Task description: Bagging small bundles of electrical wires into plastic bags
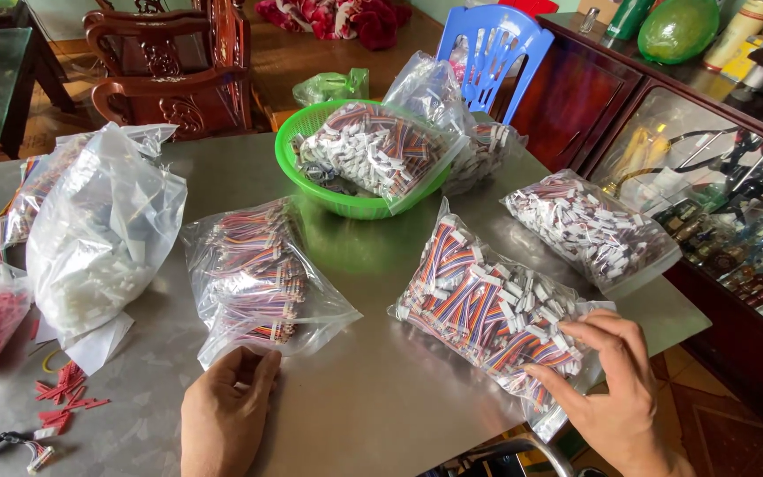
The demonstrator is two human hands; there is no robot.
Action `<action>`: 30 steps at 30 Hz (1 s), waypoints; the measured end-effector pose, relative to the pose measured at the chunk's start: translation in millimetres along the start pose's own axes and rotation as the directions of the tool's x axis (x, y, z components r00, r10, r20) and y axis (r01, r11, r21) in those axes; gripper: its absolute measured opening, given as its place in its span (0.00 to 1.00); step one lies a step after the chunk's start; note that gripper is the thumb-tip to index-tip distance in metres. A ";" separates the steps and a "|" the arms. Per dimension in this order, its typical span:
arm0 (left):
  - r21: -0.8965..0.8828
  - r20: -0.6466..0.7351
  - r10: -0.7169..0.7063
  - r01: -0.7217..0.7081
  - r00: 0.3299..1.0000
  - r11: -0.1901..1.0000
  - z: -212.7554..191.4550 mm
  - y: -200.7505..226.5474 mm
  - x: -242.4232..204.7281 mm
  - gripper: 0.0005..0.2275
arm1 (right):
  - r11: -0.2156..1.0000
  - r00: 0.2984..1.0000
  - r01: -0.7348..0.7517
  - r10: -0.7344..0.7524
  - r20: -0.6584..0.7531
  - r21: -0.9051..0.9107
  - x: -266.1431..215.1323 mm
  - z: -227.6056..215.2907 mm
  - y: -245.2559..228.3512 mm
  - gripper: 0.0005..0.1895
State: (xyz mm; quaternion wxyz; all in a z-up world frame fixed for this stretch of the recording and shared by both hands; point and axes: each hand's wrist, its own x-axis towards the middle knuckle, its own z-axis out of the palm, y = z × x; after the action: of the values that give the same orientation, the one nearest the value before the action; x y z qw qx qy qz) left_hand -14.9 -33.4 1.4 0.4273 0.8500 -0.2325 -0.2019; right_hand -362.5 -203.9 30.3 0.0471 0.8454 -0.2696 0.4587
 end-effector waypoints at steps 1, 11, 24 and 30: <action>-0.001 0.007 -0.013 0.013 1.000 1.000 -0.3 1.5 -0.9 0.14 | 1.000 1.000 0.017 -0.017 -0.003 -0.016 -0.2 -0.9 -1.7 0.31; 0.011 -0.008 0.001 -0.001 1.000 1.000 2.3 -3.7 1.8 0.14 | 1.000 1.000 0.013 -0.013 -0.019 -0.011 -1.9 1.2 -6.8 0.31; -0.015 0.002 -0.009 0.009 1.000 1.000 3.0 -3.5 2.6 0.13 | 1.000 0.999 -0.002 0.002 -0.040 -0.010 -3.9 3.8 -5.8 0.29; -0.014 0.008 -0.019 0.020 1.000 1.000 3.7 -4.8 4.5 0.13 | 1.000 0.998 0.016 -0.017 -0.059 -0.016 -3.8 5.2 -8.7 0.29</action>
State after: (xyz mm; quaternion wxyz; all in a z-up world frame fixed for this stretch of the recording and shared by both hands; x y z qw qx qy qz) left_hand -12.2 -35.7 -5.2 0.4306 0.8484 -0.2244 -0.2109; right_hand -355.9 -196.6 25.7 0.0655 0.8333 -0.2649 0.4808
